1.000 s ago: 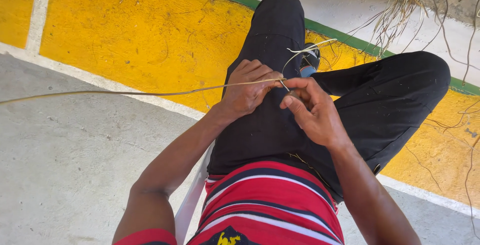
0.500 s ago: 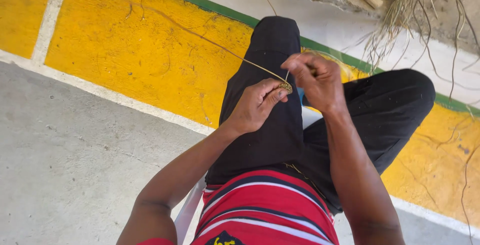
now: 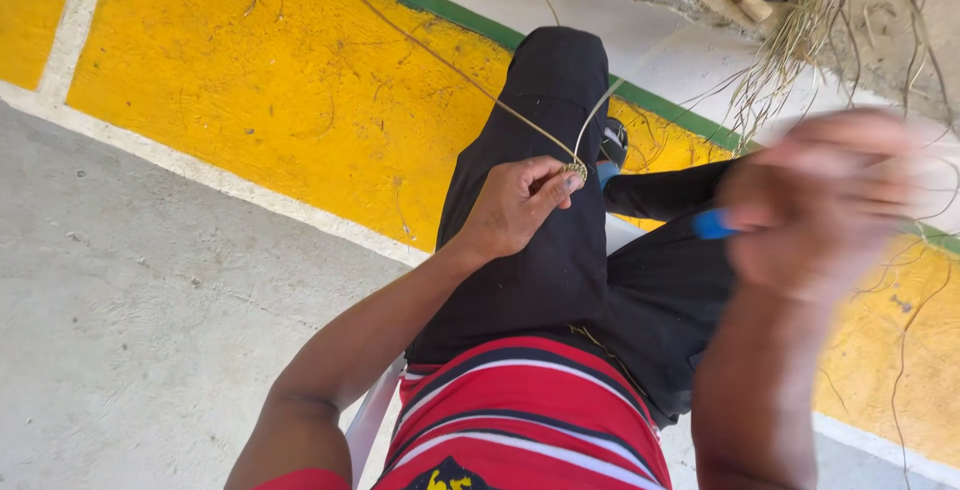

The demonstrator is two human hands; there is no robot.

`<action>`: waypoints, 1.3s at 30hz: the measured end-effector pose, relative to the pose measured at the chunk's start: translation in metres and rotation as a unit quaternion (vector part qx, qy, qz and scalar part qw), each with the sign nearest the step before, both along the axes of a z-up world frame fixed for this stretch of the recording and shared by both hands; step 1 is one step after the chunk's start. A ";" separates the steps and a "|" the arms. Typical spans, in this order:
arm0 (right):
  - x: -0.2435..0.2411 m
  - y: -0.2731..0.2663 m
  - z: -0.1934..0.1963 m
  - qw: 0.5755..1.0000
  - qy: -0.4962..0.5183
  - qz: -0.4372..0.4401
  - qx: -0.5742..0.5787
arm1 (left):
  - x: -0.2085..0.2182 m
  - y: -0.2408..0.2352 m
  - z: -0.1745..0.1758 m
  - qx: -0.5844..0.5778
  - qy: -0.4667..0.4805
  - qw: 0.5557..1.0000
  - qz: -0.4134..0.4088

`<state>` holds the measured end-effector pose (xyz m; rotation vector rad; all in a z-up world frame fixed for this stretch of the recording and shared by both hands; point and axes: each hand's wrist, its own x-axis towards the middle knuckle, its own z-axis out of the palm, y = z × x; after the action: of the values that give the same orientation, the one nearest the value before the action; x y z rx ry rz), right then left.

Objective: Hand-weaving dried straw or grass fibers to create a small circular woven object.

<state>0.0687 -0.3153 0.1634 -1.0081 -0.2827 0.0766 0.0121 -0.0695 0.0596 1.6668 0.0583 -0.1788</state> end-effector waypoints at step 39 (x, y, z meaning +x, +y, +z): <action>-0.022 0.050 -0.061 0.980 0.047 0.006 -0.192 | -0.001 -0.003 -0.005 0.001 -0.030 1.000 0.004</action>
<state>0.0470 -0.2652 0.1029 -1.3820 -0.1892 0.1946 0.0107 -0.0723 0.0547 1.6736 0.0200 -0.1240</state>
